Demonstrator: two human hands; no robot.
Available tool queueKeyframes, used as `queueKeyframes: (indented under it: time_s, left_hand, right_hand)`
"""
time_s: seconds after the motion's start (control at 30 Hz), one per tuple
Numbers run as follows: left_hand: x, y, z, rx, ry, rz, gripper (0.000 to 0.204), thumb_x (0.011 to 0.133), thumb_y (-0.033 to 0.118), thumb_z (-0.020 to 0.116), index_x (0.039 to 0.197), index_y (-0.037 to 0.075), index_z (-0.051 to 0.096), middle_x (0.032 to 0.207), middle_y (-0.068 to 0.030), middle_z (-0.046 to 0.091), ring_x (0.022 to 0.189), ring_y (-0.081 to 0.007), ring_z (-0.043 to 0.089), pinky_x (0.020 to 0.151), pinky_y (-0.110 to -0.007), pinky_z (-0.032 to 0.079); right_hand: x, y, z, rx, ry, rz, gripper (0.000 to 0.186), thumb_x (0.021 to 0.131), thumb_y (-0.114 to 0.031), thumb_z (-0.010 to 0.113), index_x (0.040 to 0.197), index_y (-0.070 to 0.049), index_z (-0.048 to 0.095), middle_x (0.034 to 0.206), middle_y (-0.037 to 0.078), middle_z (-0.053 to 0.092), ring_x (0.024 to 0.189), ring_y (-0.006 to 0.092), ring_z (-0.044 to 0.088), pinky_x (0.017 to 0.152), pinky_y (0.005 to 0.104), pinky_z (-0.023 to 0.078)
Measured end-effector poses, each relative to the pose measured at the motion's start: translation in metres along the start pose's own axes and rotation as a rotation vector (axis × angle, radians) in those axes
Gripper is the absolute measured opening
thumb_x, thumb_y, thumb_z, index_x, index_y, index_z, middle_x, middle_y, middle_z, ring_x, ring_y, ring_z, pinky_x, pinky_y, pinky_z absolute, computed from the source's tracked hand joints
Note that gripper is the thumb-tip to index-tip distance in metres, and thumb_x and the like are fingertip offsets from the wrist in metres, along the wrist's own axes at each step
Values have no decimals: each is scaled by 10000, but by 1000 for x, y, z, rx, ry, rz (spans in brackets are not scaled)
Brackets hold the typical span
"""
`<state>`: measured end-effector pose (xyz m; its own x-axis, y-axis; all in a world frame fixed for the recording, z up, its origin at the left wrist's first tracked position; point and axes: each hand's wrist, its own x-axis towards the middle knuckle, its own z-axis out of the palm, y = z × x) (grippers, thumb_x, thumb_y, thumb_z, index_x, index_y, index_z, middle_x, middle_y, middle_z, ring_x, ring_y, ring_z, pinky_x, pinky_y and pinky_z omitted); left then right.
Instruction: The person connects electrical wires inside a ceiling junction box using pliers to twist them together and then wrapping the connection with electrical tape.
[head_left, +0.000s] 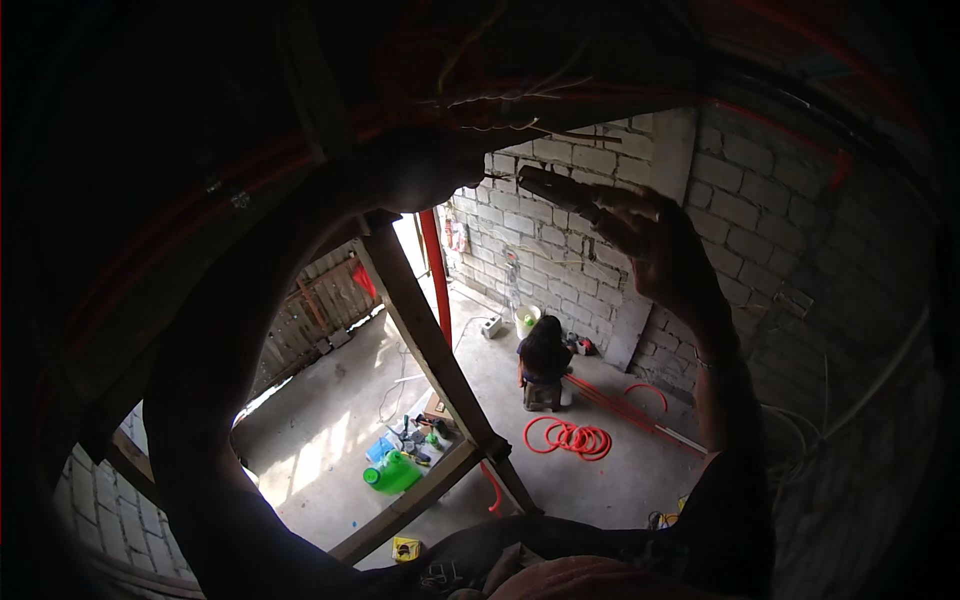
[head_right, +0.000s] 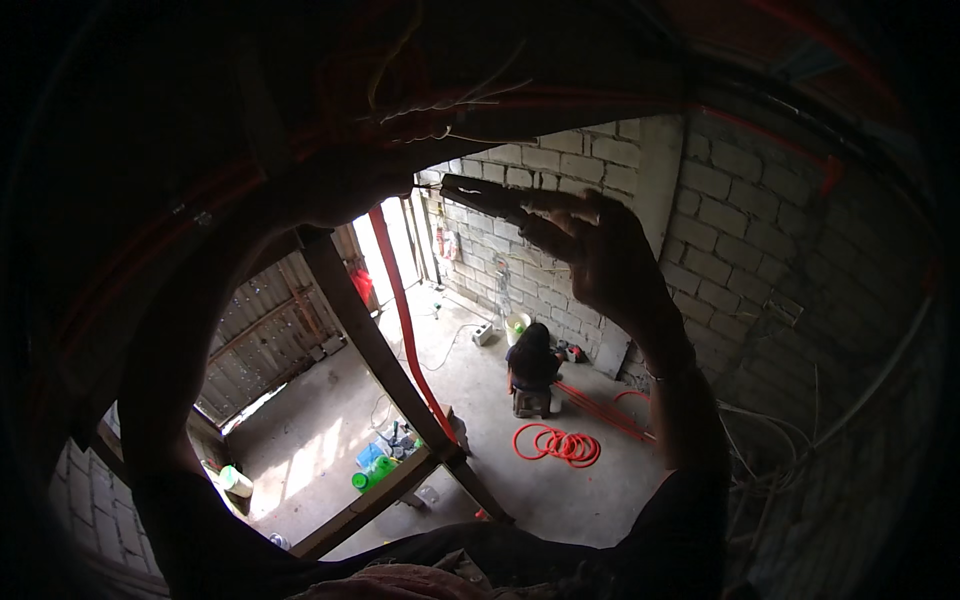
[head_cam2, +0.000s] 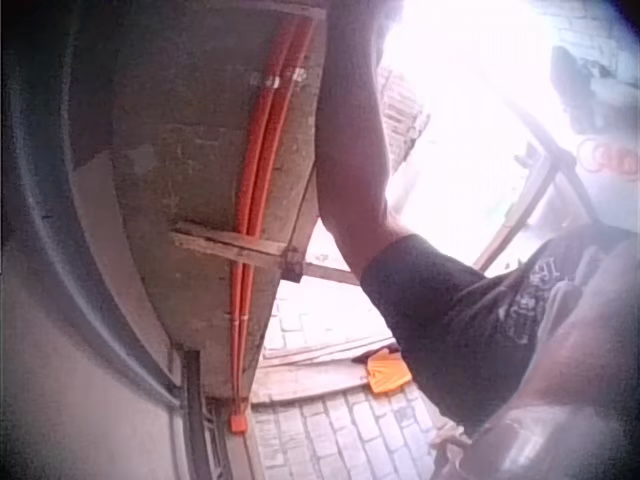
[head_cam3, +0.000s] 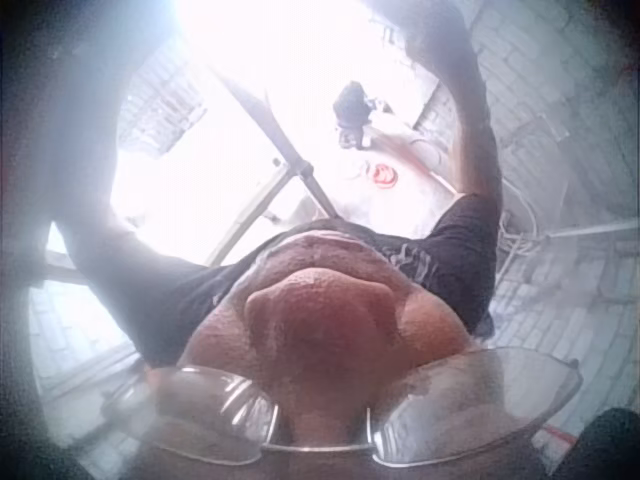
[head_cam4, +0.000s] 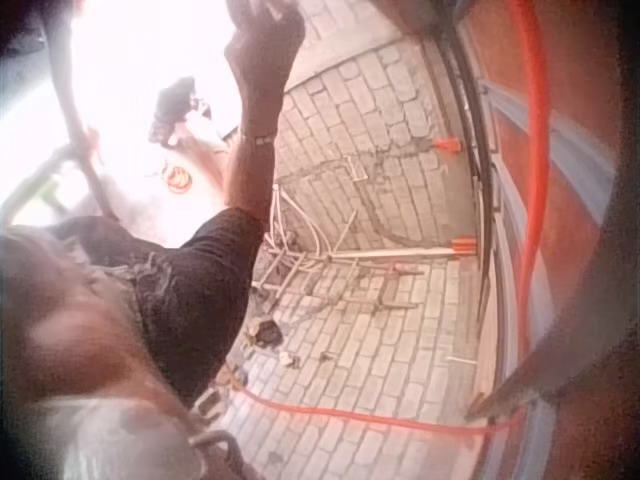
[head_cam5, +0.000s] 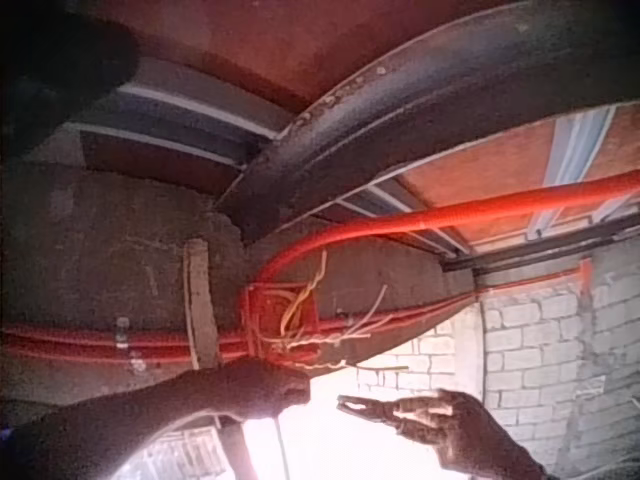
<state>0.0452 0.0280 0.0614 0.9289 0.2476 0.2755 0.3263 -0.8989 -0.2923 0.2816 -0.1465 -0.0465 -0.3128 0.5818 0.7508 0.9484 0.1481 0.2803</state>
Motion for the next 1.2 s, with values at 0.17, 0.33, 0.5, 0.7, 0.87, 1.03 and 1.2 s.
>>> queueKeyframes:
  time_s: [0.17,0.33,0.5,0.7,0.87,1.03,1.2]
  left_hand:
    - [2,3,-2,76,-62,15,268,923,258,444,1131,138,563,1059,-90,599,935,-229,588,854,-376,454]
    - [1,3,3,19,14,-6,233,907,268,448,1026,110,572,971,-66,589,924,-227,579,816,-362,465]
    - [-2,8,-3,29,3,-28,243,912,279,436,1036,119,570,975,-65,589,931,-230,577,818,-366,465]
    - [5,0,4,68,0,19,247,919,282,423,1038,122,569,971,-65,589,930,-225,577,817,-376,467]
    - [-2,-4,2,78,-1,25,260,925,287,412,1052,121,567,984,-69,588,944,-228,571,817,-373,468]
    - [7,-1,3,8,-25,42,266,925,291,414,1056,119,570,982,-73,589,939,-231,572,818,-376,467]
    - [6,-5,3,27,-45,16,267,923,293,421,1040,113,580,973,-74,592,924,-233,579,806,-380,470]
  right_hand:
    - [18,0,7,-132,71,81,517,678,86,562,1079,-234,626,1181,30,529,1157,236,443,1026,359,325]
    - [24,-1,12,-242,75,186,472,674,67,587,1095,-145,610,1231,113,471,1167,288,424,1007,384,345]
    - [29,2,14,-251,188,105,432,656,-56,681,1071,-10,571,1156,189,466,1098,305,445,935,405,363]
    - [29,4,17,-334,181,108,427,661,-91,690,1067,-24,575,1159,189,463,1105,299,443,940,409,350]
    - [32,2,18,-296,162,104,430,661,-108,697,1067,-36,577,1174,188,456,1114,296,437,945,412,343]
    - [25,10,21,-312,158,121,446,649,-100,702,1072,-46,570,1182,182,452,1125,295,428,949,416,341]
    - [26,11,25,-291,177,114,460,620,-64,701,1063,-54,576,1169,162,454,1119,294,426,942,416,345]
